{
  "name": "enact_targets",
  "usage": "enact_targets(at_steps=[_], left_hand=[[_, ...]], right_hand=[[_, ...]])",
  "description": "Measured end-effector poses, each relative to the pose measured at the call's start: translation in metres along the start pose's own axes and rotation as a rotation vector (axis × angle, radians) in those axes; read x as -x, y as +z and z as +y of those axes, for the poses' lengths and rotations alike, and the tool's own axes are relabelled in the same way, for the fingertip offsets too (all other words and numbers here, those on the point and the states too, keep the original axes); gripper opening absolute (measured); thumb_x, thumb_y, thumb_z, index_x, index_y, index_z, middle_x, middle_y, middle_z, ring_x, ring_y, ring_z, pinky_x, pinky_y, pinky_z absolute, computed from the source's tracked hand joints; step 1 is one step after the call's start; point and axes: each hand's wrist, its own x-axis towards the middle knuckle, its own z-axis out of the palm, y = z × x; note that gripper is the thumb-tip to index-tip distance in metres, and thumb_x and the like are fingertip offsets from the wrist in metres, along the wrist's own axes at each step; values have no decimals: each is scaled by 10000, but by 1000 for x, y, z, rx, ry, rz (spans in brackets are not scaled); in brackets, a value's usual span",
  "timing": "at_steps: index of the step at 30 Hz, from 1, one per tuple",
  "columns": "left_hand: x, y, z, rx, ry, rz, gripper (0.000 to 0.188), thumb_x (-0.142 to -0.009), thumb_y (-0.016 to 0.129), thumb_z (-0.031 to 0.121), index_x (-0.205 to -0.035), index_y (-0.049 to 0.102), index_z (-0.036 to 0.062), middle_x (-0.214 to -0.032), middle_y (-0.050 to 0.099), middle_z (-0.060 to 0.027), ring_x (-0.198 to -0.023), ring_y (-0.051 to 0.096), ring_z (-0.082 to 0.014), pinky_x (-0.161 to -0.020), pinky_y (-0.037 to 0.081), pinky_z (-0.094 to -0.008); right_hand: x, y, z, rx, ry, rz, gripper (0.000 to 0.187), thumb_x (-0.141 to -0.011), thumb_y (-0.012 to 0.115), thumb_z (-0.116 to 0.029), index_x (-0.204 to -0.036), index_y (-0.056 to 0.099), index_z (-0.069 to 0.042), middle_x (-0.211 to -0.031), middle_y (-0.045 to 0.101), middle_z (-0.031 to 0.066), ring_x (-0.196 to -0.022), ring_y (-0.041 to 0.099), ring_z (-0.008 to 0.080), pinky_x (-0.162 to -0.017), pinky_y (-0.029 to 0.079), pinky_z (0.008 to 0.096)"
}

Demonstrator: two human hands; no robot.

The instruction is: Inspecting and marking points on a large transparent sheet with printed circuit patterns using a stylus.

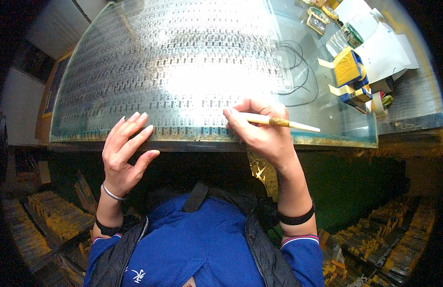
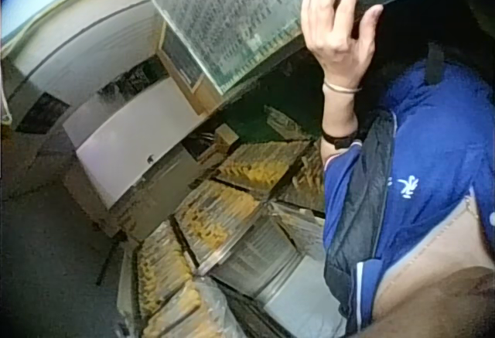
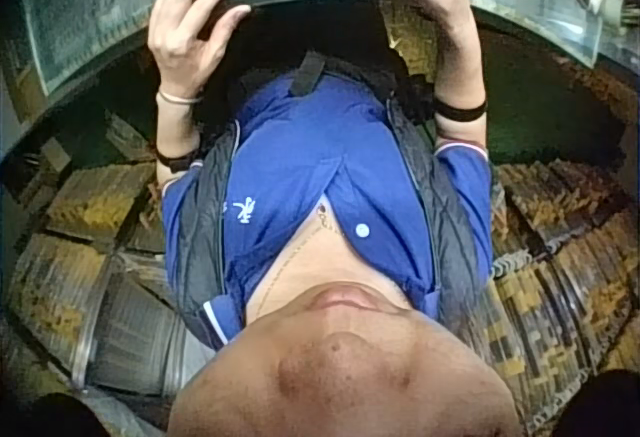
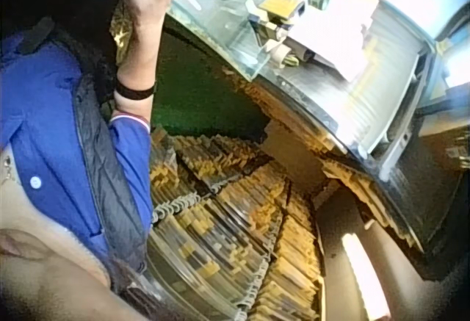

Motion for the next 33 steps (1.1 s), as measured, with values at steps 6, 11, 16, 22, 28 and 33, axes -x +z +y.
enact_targets(at_steps=[6, 11, 16, 22, 28, 33], left_hand=[[0, 1, 0, -11, 3, 18, 402, -706, 758, 239, -1057, 676, 59, -1183, 619, -129, -1142, 563, -297, -999, 398, -456], [1, 2, -1, 8, -6, 6, 415, -695, 759, 193, -1074, 670, 48, -1207, 609, -141, -1177, 544, -304, -1024, 375, -459], [1, 2, 0, 5, -1, 14, 407, -703, 757, 197, -1073, 670, 49, -1205, 610, -139, -1177, 545, -302, -1023, 376, -459], [2, 1, -1, 11, 2, 17, 403, -708, 757, 207, -1070, 670, 53, -1199, 613, -136, -1170, 549, -301, -1021, 378, -461], [1, 1, -2, 9, 8, 20, 402, -713, 754, 219, -1074, 672, 63, -1197, 613, -133, -1165, 552, -298, -1020, 380, -457], [-1, 0, 0, -1, 10, 51, 387, -711, 762, 257, -1041, 681, 73, -1138, 635, -111, -1124, 577, -279, -985, 413, -451]], right_hand=[[0, -5, -2, -61, 78, -30, 124, -834, 695, -111, -799, 648, -2, -675, 652, 26, -591, 582, 45, -527, 461, 191], [2, -7, 5, 13, -63, -95, 144, -841, 694, -133, -842, 660, 7, -684, 658, 33, -585, 582, 48, -517, 458, 192], [1, 0, -2, -63, 67, 28, 124, -829, 703, -105, -784, 642, -8, -668, 645, 18, -571, 573, 45, -508, 448, 185], [3, -13, 0, -40, 37, -215, 155, -821, 704, -99, -722, 622, -13, -588, 619, 33, -491, 543, 54, -450, 409, 183], [-1, 0, -5, -82, 80, -76, 155, -825, 707, -120, -928, 666, -12, -753, 666, 28, -608, 586, 50, -517, 458, 184], [-6, 15, 0, -95, -2, -66, 169, -830, 698, -121, -919, 662, 18, -747, 675, 43, -615, 602, 66, -545, 480, 197]])
